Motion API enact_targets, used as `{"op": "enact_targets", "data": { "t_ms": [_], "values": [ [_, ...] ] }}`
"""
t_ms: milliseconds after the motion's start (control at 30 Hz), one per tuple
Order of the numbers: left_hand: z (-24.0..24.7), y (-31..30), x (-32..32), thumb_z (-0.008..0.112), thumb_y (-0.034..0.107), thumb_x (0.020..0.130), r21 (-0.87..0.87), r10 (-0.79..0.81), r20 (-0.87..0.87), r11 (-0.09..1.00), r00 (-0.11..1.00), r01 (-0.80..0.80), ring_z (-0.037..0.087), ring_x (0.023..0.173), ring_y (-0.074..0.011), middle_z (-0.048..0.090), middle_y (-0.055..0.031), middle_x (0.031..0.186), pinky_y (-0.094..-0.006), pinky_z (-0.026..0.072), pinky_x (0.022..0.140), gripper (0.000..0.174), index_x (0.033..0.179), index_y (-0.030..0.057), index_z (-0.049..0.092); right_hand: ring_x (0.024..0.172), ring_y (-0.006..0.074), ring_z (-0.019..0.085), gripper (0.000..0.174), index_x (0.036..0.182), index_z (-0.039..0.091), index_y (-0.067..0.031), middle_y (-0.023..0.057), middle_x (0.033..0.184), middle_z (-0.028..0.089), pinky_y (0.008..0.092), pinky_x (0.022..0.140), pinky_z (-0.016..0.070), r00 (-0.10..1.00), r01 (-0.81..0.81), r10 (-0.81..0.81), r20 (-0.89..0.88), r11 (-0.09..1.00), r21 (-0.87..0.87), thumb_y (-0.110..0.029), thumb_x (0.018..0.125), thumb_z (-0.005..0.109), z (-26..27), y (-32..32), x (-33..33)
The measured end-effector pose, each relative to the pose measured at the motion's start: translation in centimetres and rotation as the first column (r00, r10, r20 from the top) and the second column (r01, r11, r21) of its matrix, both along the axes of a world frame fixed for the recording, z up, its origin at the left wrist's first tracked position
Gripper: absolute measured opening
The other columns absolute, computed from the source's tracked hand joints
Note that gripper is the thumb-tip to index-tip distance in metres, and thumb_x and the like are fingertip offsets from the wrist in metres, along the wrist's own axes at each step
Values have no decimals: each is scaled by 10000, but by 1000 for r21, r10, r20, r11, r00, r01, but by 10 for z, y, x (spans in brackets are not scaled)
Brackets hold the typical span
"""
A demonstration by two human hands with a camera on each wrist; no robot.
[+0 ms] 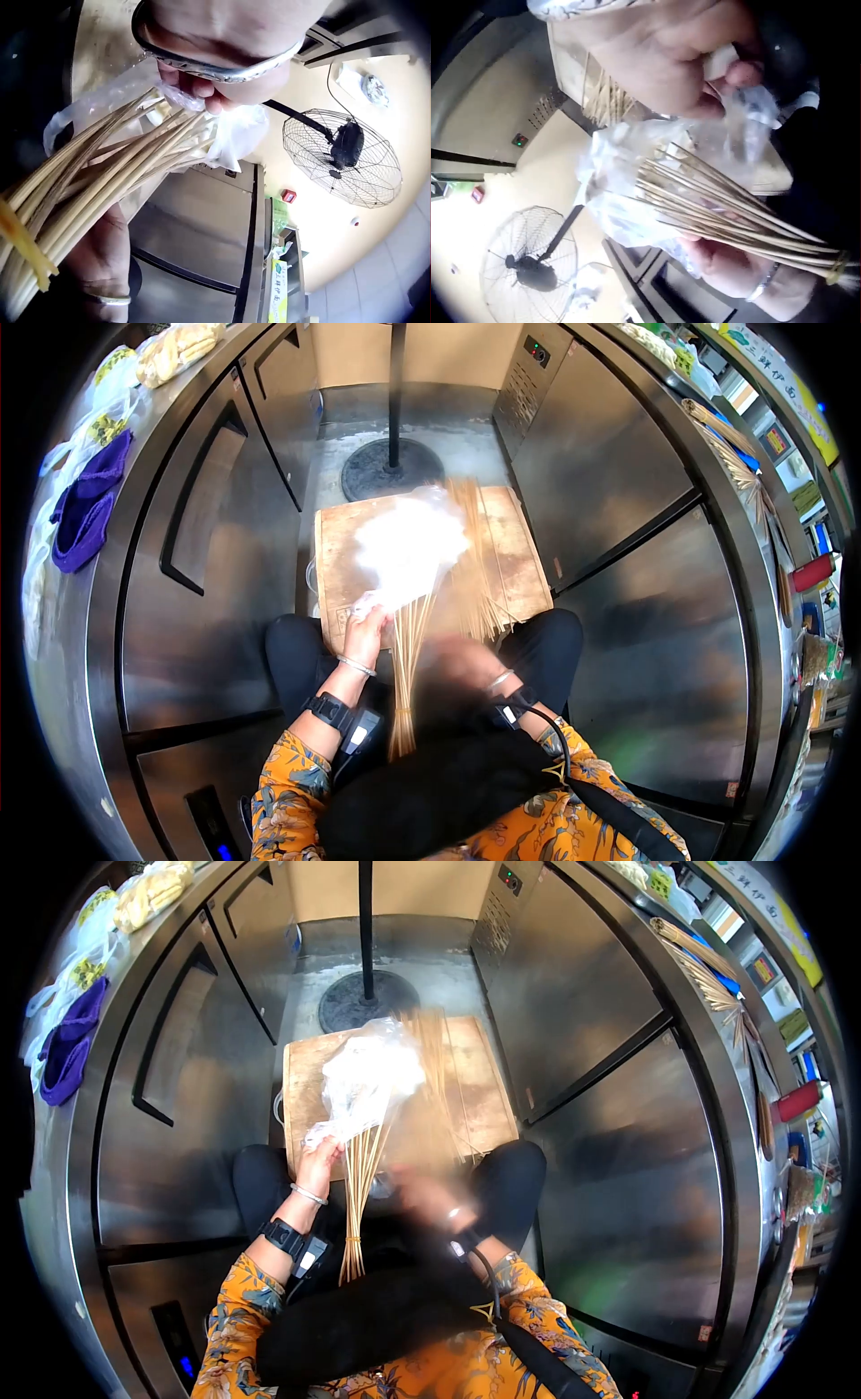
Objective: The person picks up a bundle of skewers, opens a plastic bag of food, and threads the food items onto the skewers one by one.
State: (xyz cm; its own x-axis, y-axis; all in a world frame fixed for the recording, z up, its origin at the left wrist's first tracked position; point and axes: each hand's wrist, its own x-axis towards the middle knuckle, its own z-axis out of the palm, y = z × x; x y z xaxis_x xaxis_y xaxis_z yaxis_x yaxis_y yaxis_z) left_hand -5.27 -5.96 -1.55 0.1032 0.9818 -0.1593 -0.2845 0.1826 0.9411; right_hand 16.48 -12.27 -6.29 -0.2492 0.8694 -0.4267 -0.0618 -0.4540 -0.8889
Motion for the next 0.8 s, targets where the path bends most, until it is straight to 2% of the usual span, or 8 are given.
{"op": "enact_targets", "data": {
  "t_ms": [100,200,300,400,433,533,600,800],
  "values": [
    [8,-4,2,546,223,910,25,19,-43,1000,999,-18,448,651,-56,510,44,708,-204,355,612,151,853,88,585,594,80,513,127,991,587,-68,-5,782,579,208,500,413,931,217,-291,220,927,305,-91,866,578,6,12,15],
    [11,-4,7,533,215,916,85,30,-89,996,996,-23,450,657,-55,514,40,711,-206,356,604,159,847,81,586,760,96,550,142,996,569,-54,5,856,561,224,651,472,905,227,-405,133,722,654,-73,858,601,75,23,-7],
    [3,-1,7,498,165,899,175,3,-222,984,975,37,502,682,-98,576,-10,786,-236,411,641,176,896,33,614,946,181,558,258,1058,555,-38,65,988,553,282,806,467,942,-87,-141,305,775,626,-58,812,633,119,27,-38],
    [25,-6,9,479,108,880,298,40,-343,952,939,68,576,738,-162,646,-84,863,-283,459,692,215,959,3,649,875,334,572,311,1068,538,-32,142,1044,523,359,764,477,807,-289,-318,497,522,803,-7,766,610,138,35,-67],
    [15,-5,9,479,101,879,339,66,-370,938,927,69,586,753,-168,651,-87,869,-289,462,698,216,967,5,652,861,354,579,364,1109,521,-29,146,1104,490,380,766,482,780,-330,-353,517,470,819,2,755,599,138,40,-71],
    [24,-9,6,489,99,883,316,61,-409,945,911,78,602,789,-167,656,-87,866,-288,465,710,195,926,-2,650,852,359,586,350,1120,533,-35,154,1054,520,404,750,486,773,-359,-289,565,535,764,-13,772,568,159,46,-79],
    [30,-10,6,496,104,882,271,46,-366,961,929,59,593,783,-151,651,-78,852,-278,463,711,187,897,-7,646,852,359,589,338,1120,543,-37,158,1040,538,417,738,489,705,-506,-148,693,580,639,-33,782,553,150,56,-75],
    [3,-6,-1,519,151,901,30,34,-12,999,999,-34,554,753,-113,620,-11,822,-252,451,709,170,889,25,633,816,359,596,215,1026,597,-48,182,928,587,431,709,489,605,-572,-119,787,622,534,-102,828,531,135,63,-80]
  ]
}}
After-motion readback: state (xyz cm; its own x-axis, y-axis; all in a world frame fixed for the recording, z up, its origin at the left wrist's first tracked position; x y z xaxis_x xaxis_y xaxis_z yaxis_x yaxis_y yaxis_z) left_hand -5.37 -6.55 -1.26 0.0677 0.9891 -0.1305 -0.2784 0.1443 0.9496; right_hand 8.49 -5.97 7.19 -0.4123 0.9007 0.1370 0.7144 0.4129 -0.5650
